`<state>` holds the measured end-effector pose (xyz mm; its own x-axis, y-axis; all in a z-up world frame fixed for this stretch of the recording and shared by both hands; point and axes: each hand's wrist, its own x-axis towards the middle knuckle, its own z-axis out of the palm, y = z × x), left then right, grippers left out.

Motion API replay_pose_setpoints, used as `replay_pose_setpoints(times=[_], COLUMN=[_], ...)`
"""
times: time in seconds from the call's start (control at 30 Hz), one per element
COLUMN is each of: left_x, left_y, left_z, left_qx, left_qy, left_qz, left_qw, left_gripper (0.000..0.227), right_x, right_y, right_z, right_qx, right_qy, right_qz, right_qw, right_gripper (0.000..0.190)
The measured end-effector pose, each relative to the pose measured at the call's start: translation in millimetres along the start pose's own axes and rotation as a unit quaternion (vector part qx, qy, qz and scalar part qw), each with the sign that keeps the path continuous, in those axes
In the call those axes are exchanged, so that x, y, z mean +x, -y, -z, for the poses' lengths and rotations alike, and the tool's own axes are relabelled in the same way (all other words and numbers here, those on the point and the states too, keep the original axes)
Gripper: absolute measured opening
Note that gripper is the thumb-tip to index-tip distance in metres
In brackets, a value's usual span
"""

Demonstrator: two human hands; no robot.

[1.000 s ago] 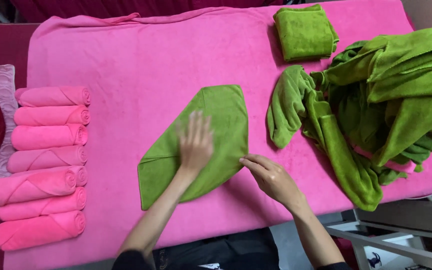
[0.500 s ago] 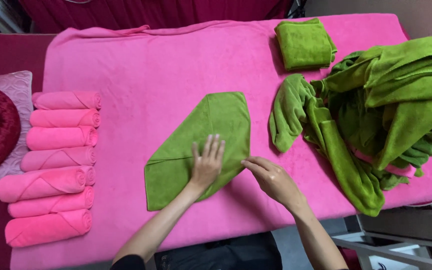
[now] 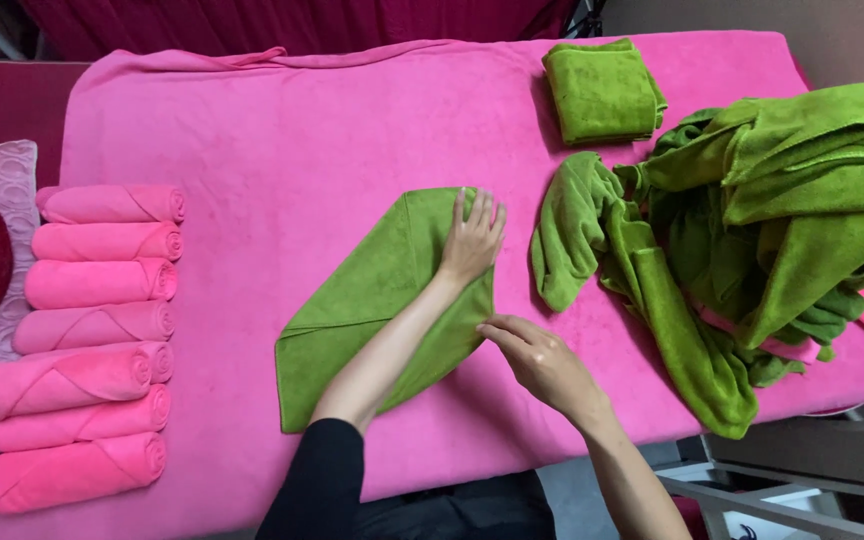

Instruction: Folding a green towel into a decorative pointed shape on a massage table in a spa setting.

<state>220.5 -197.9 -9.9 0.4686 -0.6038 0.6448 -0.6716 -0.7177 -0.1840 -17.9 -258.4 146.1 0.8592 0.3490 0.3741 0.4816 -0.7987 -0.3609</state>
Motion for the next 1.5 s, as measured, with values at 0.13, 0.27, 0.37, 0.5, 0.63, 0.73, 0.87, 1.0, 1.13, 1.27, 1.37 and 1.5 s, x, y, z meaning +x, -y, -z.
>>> replay_pose_setpoints(times=[0.13,0.27,0.37,0.5,0.63,0.73,0.87,1.0,1.13,1.27,1.37,1.5], left_x=[21,15,-37,-148,-206,-225,-218,-227,-231,-249,-251,-254], left_y=[3,49,95,106,70,69,73,61,50,32,24,20], left_z=[2,43,76,124,157,149,226,255,272,263,264,263], left_qx=[-0.033,-0.108,-0.095,-0.127,-0.172,-0.207,-0.38,-0.396,-0.399,-0.38,-0.375,-0.367], left_qy=[0.022,-0.004,-0.069,-0.037,0.135,0.105,0.026,0.106,0.205,0.185,0.174,0.123], left_qz=[0.008,0.072,0.147,0.238,0.122,0.14,0.356,0.47,0.512,0.484,0.486,0.455], left_qw=[0.999,0.991,0.982,0.962,0.968,0.963,0.853,0.782,0.733,0.767,0.77,0.802], left_gripper=[0.061,0.051,0.042,0.026,0.045,0.034,0.032,0.039,0.045,0.046,0.045,0.043], right_x=[8,19,35,80,109,143,182,213,227,228,226,223], right_y=[1,6,11,16,-13,-7,-16,-19,-21,-20,-28,-37], right_z=[-1,5,3,3,-30,-42,-74,-102,-127,-144,-156,-167], right_qx=[-0.013,0.0,0.008,0.028,0.01,0.062,0.16,0.201,0.213,0.227,0.241,0.263], right_qy=[0.003,0.018,0.02,0.03,0.054,0.081,0.129,0.211,0.229,0.244,0.231,0.209], right_qz=[0.008,0.03,0.038,0.091,0.152,0.132,0.082,0.019,-0.017,-0.03,-0.046,-0.063], right_qw=[1.0,0.999,0.999,0.995,0.987,0.986,0.975,0.956,0.95,0.942,0.942,0.94], right_gripper=[0.026,0.026,0.031,0.023,0.023,0.021,0.012,0.014,0.02,0.026,0.029,0.03])
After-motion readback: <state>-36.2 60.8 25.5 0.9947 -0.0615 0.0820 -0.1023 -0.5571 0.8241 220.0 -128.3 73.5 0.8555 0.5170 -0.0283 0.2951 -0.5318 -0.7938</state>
